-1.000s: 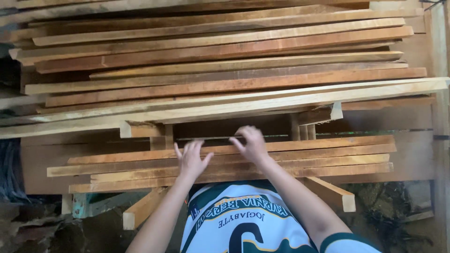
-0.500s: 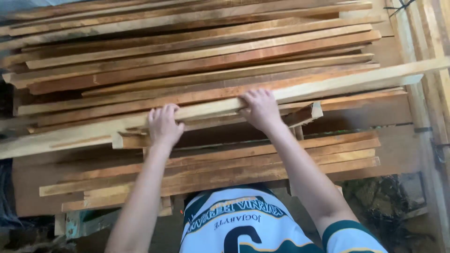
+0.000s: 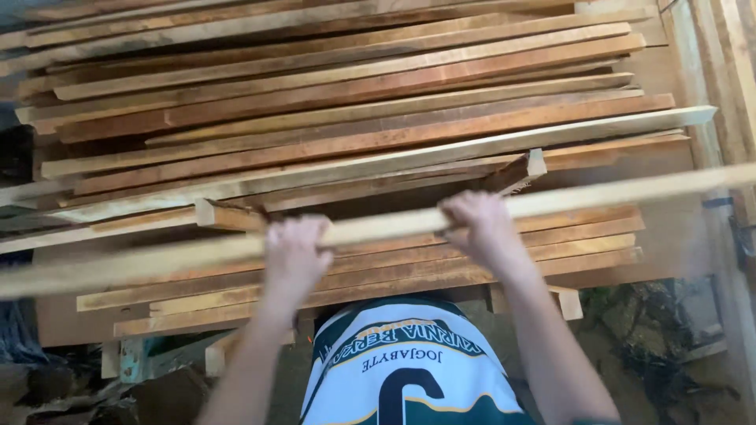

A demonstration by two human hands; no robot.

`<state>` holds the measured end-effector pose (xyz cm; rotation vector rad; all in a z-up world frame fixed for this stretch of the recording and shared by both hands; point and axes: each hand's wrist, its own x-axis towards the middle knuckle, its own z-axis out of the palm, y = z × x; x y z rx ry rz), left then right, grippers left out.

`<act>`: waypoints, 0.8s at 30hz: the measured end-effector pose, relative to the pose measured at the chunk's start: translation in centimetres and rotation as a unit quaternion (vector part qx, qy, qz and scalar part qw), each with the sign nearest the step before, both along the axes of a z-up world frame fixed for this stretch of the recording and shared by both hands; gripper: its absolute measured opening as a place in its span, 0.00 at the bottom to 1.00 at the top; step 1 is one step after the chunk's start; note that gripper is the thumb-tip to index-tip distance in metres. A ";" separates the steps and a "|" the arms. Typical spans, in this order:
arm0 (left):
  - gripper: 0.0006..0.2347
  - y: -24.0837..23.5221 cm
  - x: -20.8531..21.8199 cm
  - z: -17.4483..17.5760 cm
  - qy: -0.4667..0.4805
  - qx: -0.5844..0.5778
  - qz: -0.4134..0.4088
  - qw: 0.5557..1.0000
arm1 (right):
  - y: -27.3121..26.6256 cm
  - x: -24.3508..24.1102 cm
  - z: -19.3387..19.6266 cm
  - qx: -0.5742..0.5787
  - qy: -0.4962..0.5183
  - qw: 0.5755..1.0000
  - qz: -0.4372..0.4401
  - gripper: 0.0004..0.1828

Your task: The person repeatedly picks up wooden planks from a large pile and places them onto a lower wooden rack. The hands lift the planks and align them on the rack, repeating this process for several pieces of wood.

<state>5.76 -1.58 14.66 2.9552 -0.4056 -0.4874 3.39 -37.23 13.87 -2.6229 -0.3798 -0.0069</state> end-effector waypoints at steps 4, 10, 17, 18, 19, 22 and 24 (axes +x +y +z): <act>0.22 0.3 -5.5 -8.7 0.083 -0.003 0.011 0.997 | 0.5 -5.9 -8.0 -0.027 0.107 0.993 -0.029 0.22; 0.19 0.8 -10.6 -13.6 0.139 -0.063 0.022 0.988 | 1.9 -10.7 -11.1 -0.155 0.199 0.967 -0.022 0.30; 0.21 1.5 -12.2 -14.5 0.126 -0.073 0.004 0.989 | 2.5 -12.2 -10.4 -0.154 0.190 0.969 -0.010 0.28; 0.22 1.5 -12.1 -14.5 0.121 -0.068 0.008 0.990 | 2.5 -12.1 -10.7 -0.137 0.185 0.973 -0.019 0.28; 0.22 1.7 -12.2 -13.8 0.122 -0.067 0.007 0.990 | 2.6 -12.2 -10.7 -0.135 0.186 0.973 -0.019 0.28; 0.23 2.0 -12.1 -13.2 0.093 -0.083 0.007 0.992 | 2.4 -12.6 -11.6 -0.133 0.155 0.978 -0.027 0.28; 0.20 2.6 -12.4 -14.5 0.081 -0.083 -0.007 0.993 | 2.2 -13.3 -13.3 -0.122 0.091 0.988 -0.028 0.28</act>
